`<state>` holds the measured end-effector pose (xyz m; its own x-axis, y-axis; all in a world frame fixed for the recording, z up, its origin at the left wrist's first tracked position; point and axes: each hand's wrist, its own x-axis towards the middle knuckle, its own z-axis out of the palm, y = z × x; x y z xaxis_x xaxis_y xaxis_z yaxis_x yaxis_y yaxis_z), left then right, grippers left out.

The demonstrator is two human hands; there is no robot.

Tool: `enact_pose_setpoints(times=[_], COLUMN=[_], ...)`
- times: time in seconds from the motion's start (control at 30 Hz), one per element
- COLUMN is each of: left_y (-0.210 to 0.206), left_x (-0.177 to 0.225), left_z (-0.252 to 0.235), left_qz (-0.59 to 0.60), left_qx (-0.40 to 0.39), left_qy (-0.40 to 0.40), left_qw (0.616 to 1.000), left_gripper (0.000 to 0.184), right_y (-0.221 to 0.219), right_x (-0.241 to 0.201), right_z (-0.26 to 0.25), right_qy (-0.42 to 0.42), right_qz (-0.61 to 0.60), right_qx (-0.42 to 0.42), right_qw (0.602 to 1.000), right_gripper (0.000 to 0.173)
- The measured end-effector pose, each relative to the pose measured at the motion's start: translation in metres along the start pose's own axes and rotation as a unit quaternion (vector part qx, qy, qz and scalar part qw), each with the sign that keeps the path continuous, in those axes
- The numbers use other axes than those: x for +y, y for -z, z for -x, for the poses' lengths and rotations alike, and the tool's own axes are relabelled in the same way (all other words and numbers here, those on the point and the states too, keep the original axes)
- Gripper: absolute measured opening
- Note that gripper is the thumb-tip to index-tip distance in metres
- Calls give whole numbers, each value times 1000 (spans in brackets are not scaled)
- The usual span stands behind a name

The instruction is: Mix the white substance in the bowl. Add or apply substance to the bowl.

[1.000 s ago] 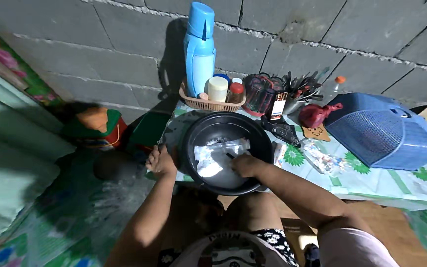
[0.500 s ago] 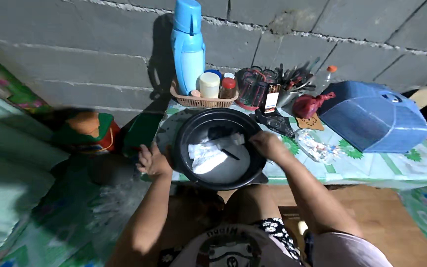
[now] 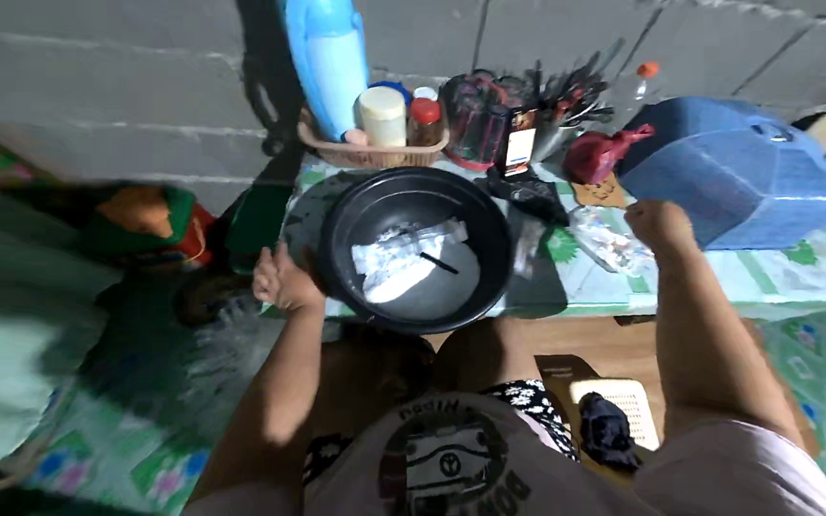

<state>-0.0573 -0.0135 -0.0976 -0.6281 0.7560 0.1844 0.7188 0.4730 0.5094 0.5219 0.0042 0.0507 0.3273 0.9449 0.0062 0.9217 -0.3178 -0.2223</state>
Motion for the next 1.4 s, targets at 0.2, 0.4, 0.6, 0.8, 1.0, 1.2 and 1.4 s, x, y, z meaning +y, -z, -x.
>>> enact_pose_setpoints(times=[0.2, 0.4, 0.6, 0.8, 1.0, 1.2, 1.4], left_y=[-6, -11, -3, -2, -2, -4, -2], left_x=[-3, -1, 5, 6, 4, 3, 4], left_z=[-4, -8, -4, -6, -5, -7, -6], left_qz=[-8, -5, 11, -2, -3, 1, 7], left_qx=[15, 33, 23, 21, 21, 22, 21], left_qy=[10, 26, 6, 5, 4, 14, 8], left_qw=[1000, 999, 1000, 1000, 1000, 1000, 1000], left_gripper=[46, 42, 45, 42, 45, 43, 44], right_y=[-3, -83, -114, -105, -111, -91, -54], right_x=[-169, -256, -256, -262, -265, -275, -232], right_z=[54, 92, 95, 98, 98, 105, 95], right_qy=[310, 466, 475, 462, 463, 429, 421], right_qz=[-51, 177, 208, 219, 209, 218, 26], right_qx=[-23, -294, -303, -334, -338, -311, -141], right_qw=[949, 815, 800, 791, 792, 819, 896], right_gripper=[21, 20, 24, 24, 26, 33, 26])
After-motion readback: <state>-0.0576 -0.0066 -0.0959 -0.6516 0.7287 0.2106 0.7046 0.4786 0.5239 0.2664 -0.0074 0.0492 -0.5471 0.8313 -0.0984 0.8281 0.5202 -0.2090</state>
